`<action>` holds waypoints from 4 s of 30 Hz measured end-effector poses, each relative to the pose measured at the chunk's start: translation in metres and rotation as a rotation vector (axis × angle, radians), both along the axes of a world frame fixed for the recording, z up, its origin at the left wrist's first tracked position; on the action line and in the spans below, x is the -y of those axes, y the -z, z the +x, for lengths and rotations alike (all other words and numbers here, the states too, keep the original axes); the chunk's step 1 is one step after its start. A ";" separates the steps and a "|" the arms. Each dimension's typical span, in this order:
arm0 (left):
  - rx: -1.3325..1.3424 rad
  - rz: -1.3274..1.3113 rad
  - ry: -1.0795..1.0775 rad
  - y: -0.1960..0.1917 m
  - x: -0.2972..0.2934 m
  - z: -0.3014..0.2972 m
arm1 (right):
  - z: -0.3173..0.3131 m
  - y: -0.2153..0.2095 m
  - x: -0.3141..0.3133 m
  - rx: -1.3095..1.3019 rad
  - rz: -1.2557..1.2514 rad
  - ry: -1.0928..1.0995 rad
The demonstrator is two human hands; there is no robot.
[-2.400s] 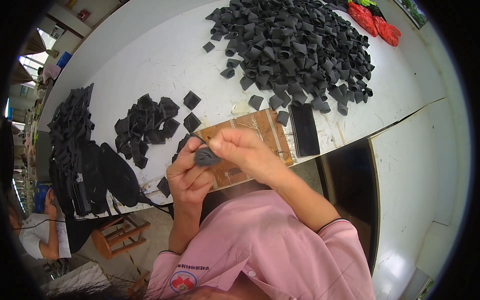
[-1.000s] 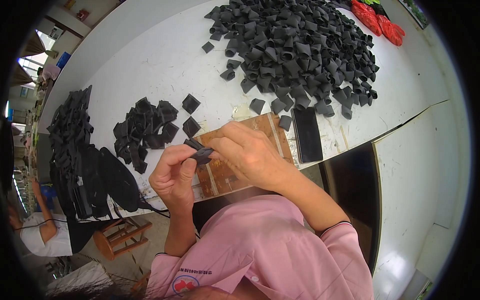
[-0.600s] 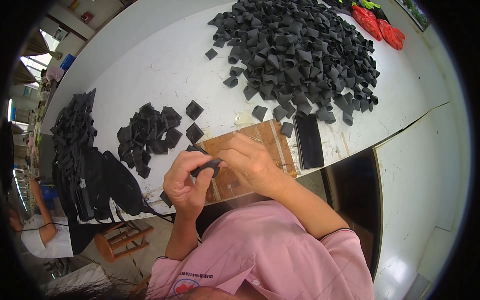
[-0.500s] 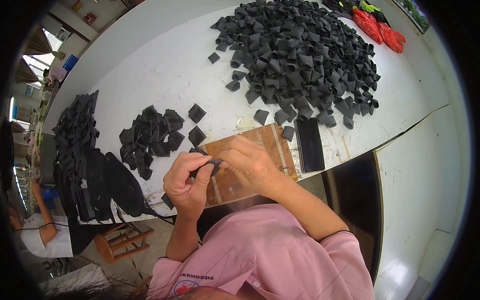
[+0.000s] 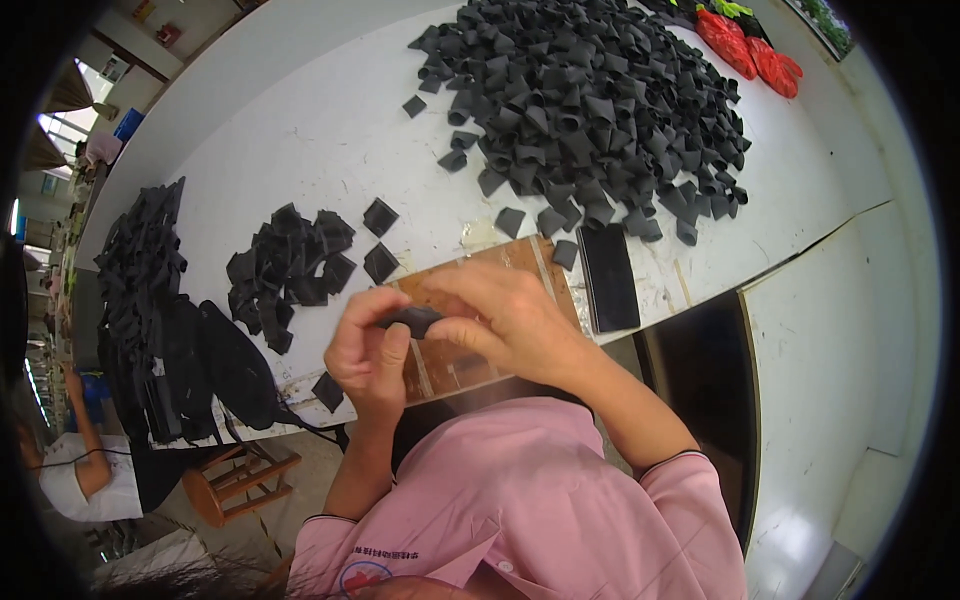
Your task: Preparing small black rubber or foam components by hand at a factory workbench.
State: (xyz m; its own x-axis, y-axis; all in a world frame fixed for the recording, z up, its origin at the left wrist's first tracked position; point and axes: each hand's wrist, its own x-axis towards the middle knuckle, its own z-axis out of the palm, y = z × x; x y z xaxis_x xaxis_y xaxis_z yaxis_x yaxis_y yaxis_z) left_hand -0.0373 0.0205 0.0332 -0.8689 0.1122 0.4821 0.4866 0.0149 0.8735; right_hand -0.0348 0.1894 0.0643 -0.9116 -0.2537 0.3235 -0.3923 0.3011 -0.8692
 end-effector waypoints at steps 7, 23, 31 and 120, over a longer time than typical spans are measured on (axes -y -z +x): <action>0.262 0.268 0.147 -0.008 0.003 -0.003 | -0.002 -0.002 -0.004 0.045 -0.032 -0.008; 0.441 0.070 -0.235 0.055 0.010 -0.064 | -0.026 -0.019 -0.012 0.269 -0.408 -0.061; 0.502 -1.032 -0.547 0.121 0.001 -0.180 | -0.008 0.034 -0.033 0.643 -0.423 0.270; 1.033 1.031 0.505 0.008 0.009 -0.004 | -0.022 0.028 0.010 0.773 -0.684 -0.323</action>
State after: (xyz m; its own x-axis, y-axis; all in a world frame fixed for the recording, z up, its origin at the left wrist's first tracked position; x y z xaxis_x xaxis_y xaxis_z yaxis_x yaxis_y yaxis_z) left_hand -0.0408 0.0115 0.0247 -0.8372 0.4942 -0.2345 -0.5469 -0.7609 0.3491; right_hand -0.0570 0.1792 0.0358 -0.8518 -0.5030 -0.1462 0.3607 -0.3610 -0.8600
